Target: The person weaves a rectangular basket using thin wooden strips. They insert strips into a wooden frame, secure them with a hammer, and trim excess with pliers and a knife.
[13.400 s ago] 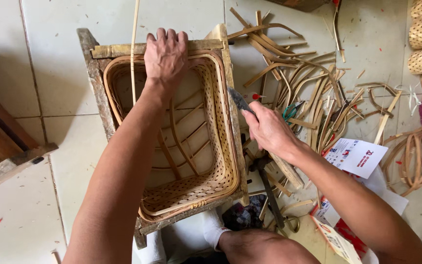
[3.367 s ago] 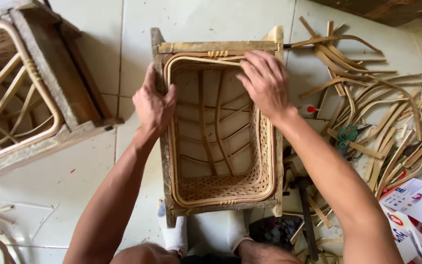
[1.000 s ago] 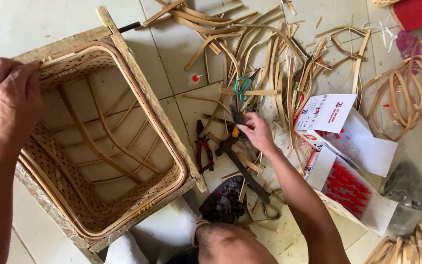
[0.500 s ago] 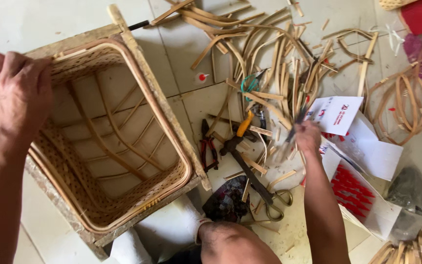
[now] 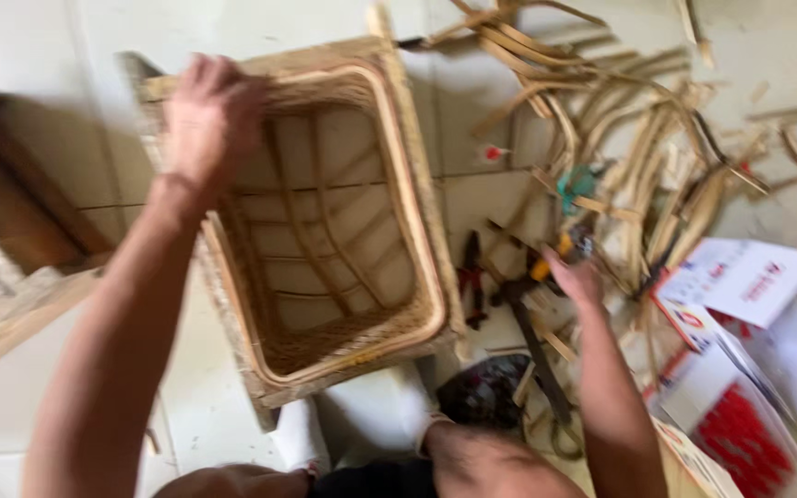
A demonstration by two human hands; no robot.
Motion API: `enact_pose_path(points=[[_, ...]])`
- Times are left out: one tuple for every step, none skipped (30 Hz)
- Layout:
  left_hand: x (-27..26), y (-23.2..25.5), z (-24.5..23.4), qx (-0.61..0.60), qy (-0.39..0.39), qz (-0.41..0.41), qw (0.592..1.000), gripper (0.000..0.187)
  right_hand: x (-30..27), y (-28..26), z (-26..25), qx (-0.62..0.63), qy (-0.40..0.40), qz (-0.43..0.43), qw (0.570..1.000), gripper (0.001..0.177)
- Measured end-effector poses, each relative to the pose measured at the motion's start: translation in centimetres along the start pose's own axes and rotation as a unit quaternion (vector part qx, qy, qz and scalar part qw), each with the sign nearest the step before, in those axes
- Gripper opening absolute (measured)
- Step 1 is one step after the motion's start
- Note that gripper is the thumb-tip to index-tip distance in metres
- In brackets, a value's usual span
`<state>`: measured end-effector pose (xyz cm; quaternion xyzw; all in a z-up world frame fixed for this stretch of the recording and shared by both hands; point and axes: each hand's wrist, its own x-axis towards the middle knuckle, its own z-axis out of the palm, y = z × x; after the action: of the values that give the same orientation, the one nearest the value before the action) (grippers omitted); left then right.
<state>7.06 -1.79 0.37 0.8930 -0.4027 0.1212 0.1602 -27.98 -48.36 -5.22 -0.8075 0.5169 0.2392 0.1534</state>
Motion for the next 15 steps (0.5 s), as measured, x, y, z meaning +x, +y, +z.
enact_pose_path(points=[[0.5, 0.0, 0.5, -0.011, 0.019, -0.009, 1.0, 0.015, 0.4, 1.0, -0.4, -0.012, 0.031, -0.032, 0.999, 0.103], [1.2, 0.0, 1.1, -0.021, 0.037, -0.017, 0.999, 0.015, 0.7, 1.5, -0.7, -0.024, 0.062, -0.064, 0.996, 0.109], [1.0, 0.2, 1.5, 0.0, 0.036, -0.016, 0.999, 0.014, 0.6, 2.3, -1.0, 0.007, -0.017, -0.007, 1.0, 0.098], [0.8, 0.1, 1.7, 0.021, 0.034, -0.014, 0.999, 0.014, 0.6, 3.4, -1.9, 0.036, -0.096, 0.049, 0.994, 0.088], [0.6, -0.2, 1.7, 0.04, 0.034, -0.011, 0.999, 0.014, 0.7, 4.4, -2.7, 0.087, -0.101, 0.072, 0.988, 0.085], [0.5, -0.4, 1.8, 0.031, 0.043, -0.007, 0.999, 0.012, 0.5, 5.3, -3.1, 0.137, -0.106, 0.095, 0.98, 0.086], [0.3, -0.5, 2.0, 0.02, 0.05, -0.004, 0.999, 0.011, 0.5, 6.3, -3.8, 0.113, -0.088, 0.074, 0.987, 0.08], [0.0, -0.7, 2.1, 0.009, 0.057, -0.001, 0.998, 0.011, 0.5, 7.3, -4.6, 0.089, -0.07, 0.053, 0.992, 0.076], [-0.1, -0.6, 2.4, 0.003, 0.048, -0.004, 0.999, 0.011, 0.0, 8.7, -5.2, 0.053, -0.063, 0.008, 0.997, 0.075], [-0.2, -0.6, 2.7, -0.004, 0.039, -0.007, 0.999, 0.011, -0.7, 10.2, -6.5, 0.017, -0.056, -0.038, 0.998, 0.073], [0.2, -0.7, 3.0, -0.009, 0.034, -0.007, 0.999, 0.012, -1.6, 11.3, -7.5, 0.03, -0.058, -0.017, 0.998, 0.067], [0.5, -0.7, 3.2, 0.014, 0.025, -0.005, 1.0, 0.011, -2.7, 11.9, -8.0, 0.043, -0.06, 0.004, 0.997, 0.061], [0.5, -0.8, 3.3, 0.037, 0.015, -0.004, 0.999, 0.012, -4.3, 12.2, -8.5, 0.155, -0.069, -0.015, 0.985, 0.053], [0.6, -0.8, 3.3, 0.06, 0.005, -0.003, 0.998, 0.012, -5.7, 11.9, -9.1, 0.264, -0.077, -0.035, 0.961, 0.047], [0.4, -0.8, 3.1, 0.045, 0.025, 0.006, 0.999, 0.013, -7.1, 10.9, -9.4, 0.352, -0.074, -0.067, 0.931, 0.042]])
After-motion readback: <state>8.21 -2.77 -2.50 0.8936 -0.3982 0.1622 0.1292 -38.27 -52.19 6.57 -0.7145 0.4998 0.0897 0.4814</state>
